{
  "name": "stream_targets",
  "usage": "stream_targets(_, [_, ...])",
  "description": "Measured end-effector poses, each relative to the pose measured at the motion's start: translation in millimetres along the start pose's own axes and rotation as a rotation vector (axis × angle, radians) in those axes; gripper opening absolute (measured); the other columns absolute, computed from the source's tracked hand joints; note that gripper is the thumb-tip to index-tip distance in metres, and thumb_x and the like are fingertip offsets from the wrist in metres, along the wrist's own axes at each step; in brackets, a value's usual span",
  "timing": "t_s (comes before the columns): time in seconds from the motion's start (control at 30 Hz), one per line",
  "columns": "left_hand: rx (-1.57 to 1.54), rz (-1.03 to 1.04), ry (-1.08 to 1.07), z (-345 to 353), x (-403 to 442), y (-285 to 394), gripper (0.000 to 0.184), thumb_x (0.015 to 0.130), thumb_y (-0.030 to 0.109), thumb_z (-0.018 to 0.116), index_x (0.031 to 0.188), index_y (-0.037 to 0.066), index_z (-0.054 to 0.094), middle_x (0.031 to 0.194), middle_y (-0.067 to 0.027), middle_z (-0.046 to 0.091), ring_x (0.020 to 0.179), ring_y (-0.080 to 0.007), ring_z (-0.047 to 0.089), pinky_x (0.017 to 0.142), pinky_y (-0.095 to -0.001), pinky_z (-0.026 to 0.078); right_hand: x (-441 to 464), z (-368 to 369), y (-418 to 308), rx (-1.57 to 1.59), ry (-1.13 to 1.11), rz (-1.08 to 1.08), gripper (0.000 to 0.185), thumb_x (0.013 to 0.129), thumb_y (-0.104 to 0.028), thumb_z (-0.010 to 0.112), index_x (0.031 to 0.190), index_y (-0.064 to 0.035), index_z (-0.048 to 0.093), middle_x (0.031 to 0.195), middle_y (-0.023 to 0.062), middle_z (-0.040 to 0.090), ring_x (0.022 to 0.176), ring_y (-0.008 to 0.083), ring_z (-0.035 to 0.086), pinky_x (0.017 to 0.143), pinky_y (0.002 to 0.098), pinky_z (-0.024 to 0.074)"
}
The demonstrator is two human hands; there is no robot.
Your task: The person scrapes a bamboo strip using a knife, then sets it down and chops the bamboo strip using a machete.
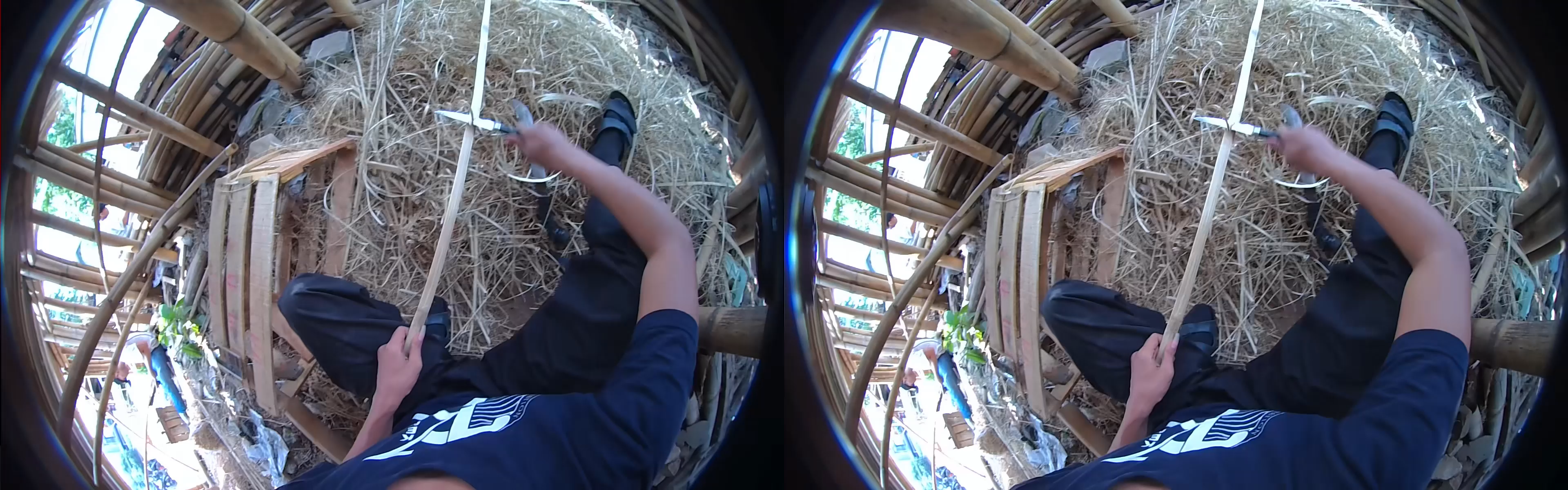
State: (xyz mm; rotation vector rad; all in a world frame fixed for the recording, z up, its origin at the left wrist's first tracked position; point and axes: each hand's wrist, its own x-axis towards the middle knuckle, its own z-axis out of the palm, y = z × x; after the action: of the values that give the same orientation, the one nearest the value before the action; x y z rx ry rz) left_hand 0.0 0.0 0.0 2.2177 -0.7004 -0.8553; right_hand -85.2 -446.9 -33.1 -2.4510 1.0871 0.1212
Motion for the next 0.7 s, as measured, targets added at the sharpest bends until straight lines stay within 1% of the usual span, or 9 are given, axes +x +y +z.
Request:
stream_targets(0.07, [0.108,0.026,0.019,8,-3,4,0.024,0.093,0.020,0.059,0.081,-0.001,0.055,0.055,-0.0106,0.051,0.048,-0.0136,0.042,0.048,-0.0313,0.038,-5,22,17,0.039,-0.035,-0.149,0.044,0.097,-0.040,0.044,0.097,0.0028,0.054,0.081,0.0236,0.063,0.075,0.0409,0.062,0.071,0.0489,0.0468])
stream_targets(0.1, [0.149,0.060,0.065,-1,11,6,0.024,0.093,0.020,0.059,0.081,-0.001,0.055,0.055,-0.0106,0.051,0.048,-0.0136,0.042,0.048,-0.0313,0.038,11,22,4,0.107,0.022,-0.232,0.044,0.097,-0.040,0.044,0.098,0.0030,0.054,0.082,0.0249,0.062,0.076,0.0422,0.060,0.071,0.0489,0.0459])
stream_targets(0.23, [0.114,0.054,0.062,2,1,8,0.024,0.093,0.020,0.058,0.082,-0.002,0.054,0.055,-0.0140,0.049,0.046,-0.0169,0.046,0.047,-0.0332,0.038,-3,30,-6,0.206,0.041,-0.164,0.043,0.096,-0.039,0.045,0.097,0.0036,0.053,0.086,0.0272,0.062,0.083,0.0420,0.060,0.075,0.0486,0.0448])
stream_targets(0.3, [0.110,0.071,0.067,5,3,9,0.025,0.093,0.020,0.058,0.081,-0.002,0.054,0.055,-0.0147,0.050,0.045,-0.0191,0.048,0.047,-0.0338,0.038,-2,26,-7,0.181,0.082,-0.234,0.044,0.096,-0.039,0.044,0.097,0.0040,0.053,0.087,0.0268,0.062,0.083,0.0422,0.060,0.077,0.0481,0.0447])
stream_targets(0.37, [0.154,0.084,0.074,5,4,9,0.026,0.093,0.020,0.058,0.080,-0.001,0.052,0.055,-0.0159,0.050,0.045,-0.0239,0.050,0.047,-0.0349,0.038,8,33,-8,0.207,0.120,-0.194,0.046,0.095,-0.042,0.045,0.098,0.0027,0.054,0.087,0.0254,0.063,0.083,0.0419,0.060,0.077,0.0477,0.0449])
stream_targets(0.43, [0.154,0.087,0.078,6,5,10,0.026,0.093,0.020,0.057,0.079,-0.001,0.052,0.055,-0.0167,0.050,0.045,-0.0267,0.051,0.046,-0.0357,0.038,16,41,-10,0.244,0.085,-0.111,0.050,0.093,-0.047,0.048,0.093,0.0020,0.056,0.082,0.0229,0.064,0.079,0.0400,0.061,0.076,0.0466,0.0456])
stream_targets(0.5, [0.160,0.084,0.078,6,3,12,0.027,0.093,0.021,0.057,0.079,-0.001,0.051,0.055,-0.0175,0.051,0.046,-0.0295,0.051,0.046,-0.0364,0.038,31,45,-7,0.345,0.005,-0.072,0.057,0.087,-0.051,0.055,0.070,0.0027,0.058,0.067,0.0190,0.061,0.067,0.0330,0.061,0.070,0.0430,0.0471])
stream_targets(0.57, [0.190,0.077,0.061,6,3,14,0.025,0.094,0.021,0.054,0.080,0.001,0.049,0.061,-0.0228,0.055,0.061,-0.0427,0.058,0.048,-0.0458,0.041,43,42,-3,0.486,-0.197,0.121,0.058,0.085,-0.052,0.058,0.070,0.0043,0.060,0.068,0.0188,0.062,0.068,0.0315,0.062,0.070,0.0410,0.0489])
stream_targets(0.7, [0.208,0.099,0.054,6,4,13,0.025,0.094,0.021,0.054,0.080,0.001,0.048,0.060,-0.0233,0.055,0.061,-0.0435,0.058,0.048,-0.0463,0.040,46,28,-11,0.456,-0.296,0.214,0.058,0.081,-0.051,0.061,0.074,0.0068,0.063,0.074,0.0219,0.064,0.073,0.0331,0.065,0.071,0.0400,0.0511])
